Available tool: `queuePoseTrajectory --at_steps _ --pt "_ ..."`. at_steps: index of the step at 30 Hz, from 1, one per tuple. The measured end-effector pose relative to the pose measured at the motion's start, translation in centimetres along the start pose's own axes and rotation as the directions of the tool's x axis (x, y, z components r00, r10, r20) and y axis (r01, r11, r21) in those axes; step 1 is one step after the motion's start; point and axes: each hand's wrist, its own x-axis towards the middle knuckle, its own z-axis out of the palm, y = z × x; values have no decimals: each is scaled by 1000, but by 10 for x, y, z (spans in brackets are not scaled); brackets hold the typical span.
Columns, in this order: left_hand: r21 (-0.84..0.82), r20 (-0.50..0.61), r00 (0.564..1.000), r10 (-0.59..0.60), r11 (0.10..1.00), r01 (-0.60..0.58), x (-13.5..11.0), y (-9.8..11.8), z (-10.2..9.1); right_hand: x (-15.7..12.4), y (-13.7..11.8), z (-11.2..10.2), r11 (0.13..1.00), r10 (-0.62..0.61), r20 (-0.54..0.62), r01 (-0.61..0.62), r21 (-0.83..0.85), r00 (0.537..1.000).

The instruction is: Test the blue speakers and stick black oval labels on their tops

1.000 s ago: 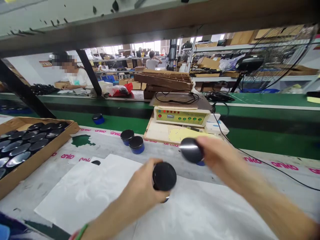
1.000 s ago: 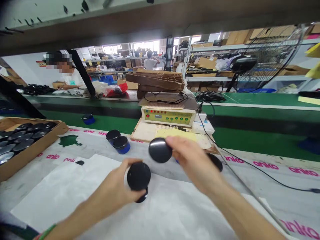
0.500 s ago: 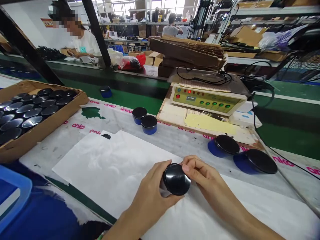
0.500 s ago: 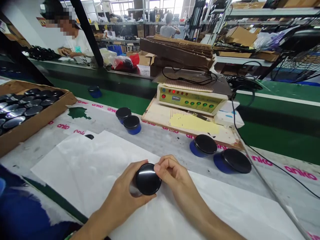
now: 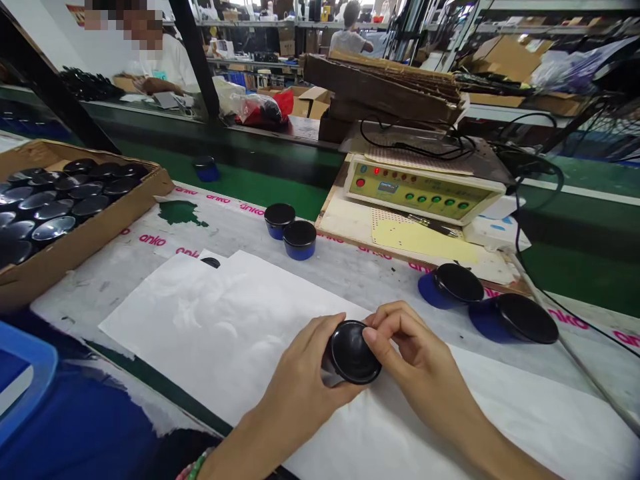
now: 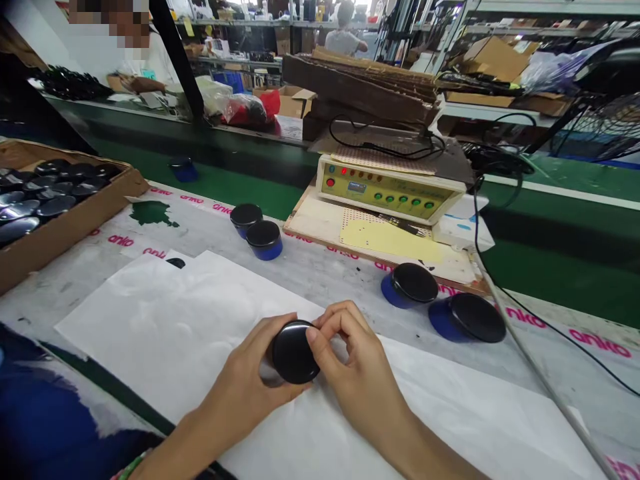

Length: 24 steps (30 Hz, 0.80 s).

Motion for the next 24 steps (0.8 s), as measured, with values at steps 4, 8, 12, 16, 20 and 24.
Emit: queuePoseTrajectory --at_steps 4,8,12,16,20,24 --pt "8 1 1000 6 1000 -6 1 1 0 -1 0 0 995 -52 -5 51 -84 999" --pt "8 4 1000 6 1000 -6 1 2 0 -1 -2 -1 991 -80 3 80 -107 997" --pt "15 13 1000 -2 1000 2 0 2 0 -1 -1 -2 988 -97 11 98 -118 995" --pt "22 13 1000 10 1000 -10 -1 1 1 -2 0 -2 985 -118 21 120 -121 993" --pt "18 15 1000 22 1000 -23 -1 1 1 -2 0 -3 982 -134 35 138 -128 990" --pt "27 15 1000 16 1000 -16 -1 2 1 -2 0 -3 977 -154 43 158 -141 987"
